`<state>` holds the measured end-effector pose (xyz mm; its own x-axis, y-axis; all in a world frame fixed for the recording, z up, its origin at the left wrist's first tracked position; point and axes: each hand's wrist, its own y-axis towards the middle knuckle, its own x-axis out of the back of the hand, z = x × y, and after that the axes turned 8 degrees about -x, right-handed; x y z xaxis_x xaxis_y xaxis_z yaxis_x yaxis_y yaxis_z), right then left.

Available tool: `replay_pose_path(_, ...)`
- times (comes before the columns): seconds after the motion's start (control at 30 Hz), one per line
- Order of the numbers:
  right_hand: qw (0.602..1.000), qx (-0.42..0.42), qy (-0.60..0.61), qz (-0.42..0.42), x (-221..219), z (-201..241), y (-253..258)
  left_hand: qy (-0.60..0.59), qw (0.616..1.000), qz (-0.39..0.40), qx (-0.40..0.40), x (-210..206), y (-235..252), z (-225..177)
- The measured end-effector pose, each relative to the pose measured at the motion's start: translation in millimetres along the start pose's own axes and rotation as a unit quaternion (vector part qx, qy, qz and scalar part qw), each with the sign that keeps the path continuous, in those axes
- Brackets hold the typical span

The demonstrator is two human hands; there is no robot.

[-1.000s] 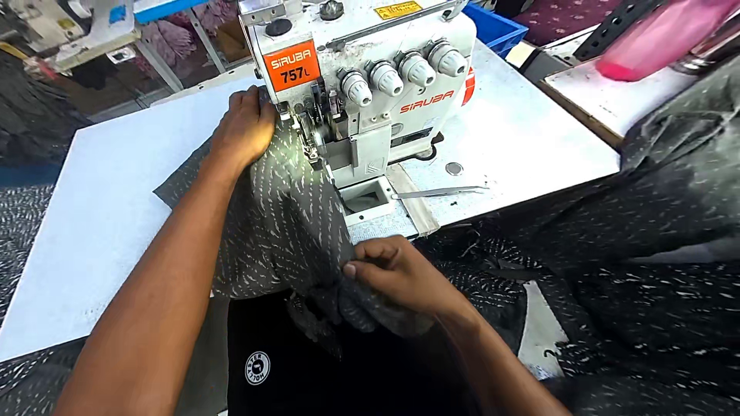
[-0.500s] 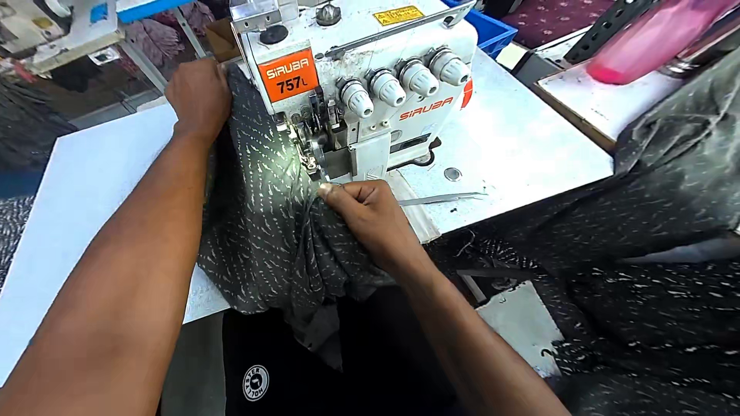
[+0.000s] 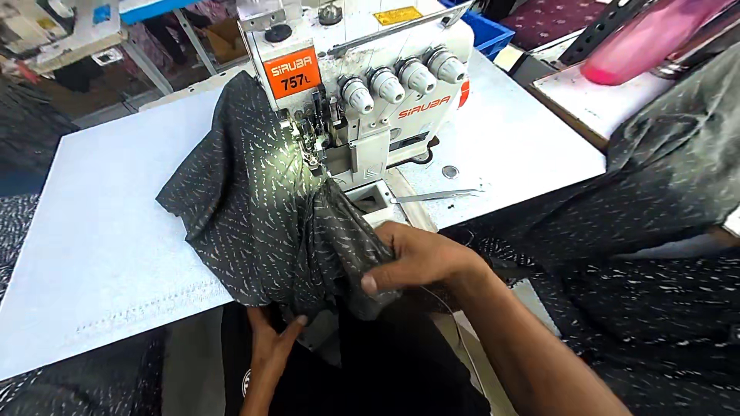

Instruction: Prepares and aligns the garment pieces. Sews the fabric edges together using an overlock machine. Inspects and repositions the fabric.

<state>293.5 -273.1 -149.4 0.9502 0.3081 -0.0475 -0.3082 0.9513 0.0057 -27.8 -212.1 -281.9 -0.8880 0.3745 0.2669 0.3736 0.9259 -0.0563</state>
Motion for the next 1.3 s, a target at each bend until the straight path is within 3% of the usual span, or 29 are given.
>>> replay_pose_path(0.1, 0.994, -0.057, -0.042, 0.084, 5, -2, -24, -0.067, 0.996, 0.022, -0.06, -12, 15, -4)
replay_pose_path(0.2, 0.981, -0.165, -0.097, 0.042, 0, -6, -63, -0.108, 0.986, 0.112, -0.061, 33, 0, -51)
replay_pose_path(0.3, 0.983, -0.133, -0.081, 0.095, -7, -5, -91, 0.126, 0.978, 0.077, -0.149, 119, 30, -134)
replay_pose_path(0.33, 0.979, -0.153, -0.084, 0.107, -12, -6, -94, 0.245, 0.946, 0.058, -0.203, 144, 47, -159)
replay_pose_path(0.4, 0.968, -0.197, -0.121, 0.102, -23, -13, -97, 0.429, 0.838, 0.031, -0.336, 174, 91, -203)
replay_pose_path(0.47, 0.956, -0.224, -0.152, 0.114, -42, -14, -101, 0.521, 0.714, 0.04, -0.467, 191, 134, -233)
replay_pose_path(0.53, 0.903, -0.331, -0.235, 0.143, -56, -11, -95, 0.548, 0.615, 0.063, -0.564, 193, 172, -249)
replay_pose_path(0.6, 0.819, -0.439, -0.348, 0.121, -68, -18, -86, 0.562, 0.569, 0.104, -0.591, 182, 198, -258)
replay_pose_path(0.63, 0.798, -0.452, -0.391, 0.081, -72, -19, -86, 0.571, 0.556, 0.123, -0.592, 175, 208, -261)
replay_pose_path(0.7, 0.799, -0.386, -0.455, -0.071, -76, -11, -86, 0.588, 0.563, 0.145, -0.562, 160, 218, -259)
replay_pose_path(0.8, 0.749, -0.11, -0.572, -0.315, -63, -1, -59, 0.522, 0.66, 0.133, -0.524, 115, 200, -251)
replay_pose_path(0.87, 0.723, 0.061, -0.572, -0.383, -44, 14, -19, 0.434, 0.714, 0.085, -0.543, 64, 169, -249)
replay_pose_path(0.93, 0.699, 0.146, -0.593, -0.373, -26, 28, 18, 0.396, 0.748, 0.082, -0.527, 18, 139, -249)
replay_pose_path(1.0, 0.685, 0.175, -0.621, -0.337, -7, 35, 45, 0.382, 0.77, 0.093, -0.502, -13, 127, -249)
replay_pose_path(1.03, 0.7, 0.181, -0.611, -0.323, 2, 37, 53, 0.383, 0.78, 0.099, -0.485, -21, 127, -247)
replay_pose_path(1.1, 0.761, 0.186, -0.508, -0.358, 13, 33, 58, 0.388, 0.795, 0.115, -0.453, -27, 133, -243)
replay_pose_path(1.17, 0.813, 0.149, -0.332, -0.454, 16, 24, 53, 0.383, 0.805, 0.126, -0.435, -30, 141, -238)
replay_pose_path(1.23, 0.797, 0.05, -0.291, -0.526, 3, 14, 39, 0.373, 0.815, 0.131, -0.425, -31, 143, -235)
replay_pose_path(1.3, 0.764, 0.033, -0.328, -0.554, -20, 8, 25, 0.366, 0.817, 0.129, -0.427, -32, 148, -235)
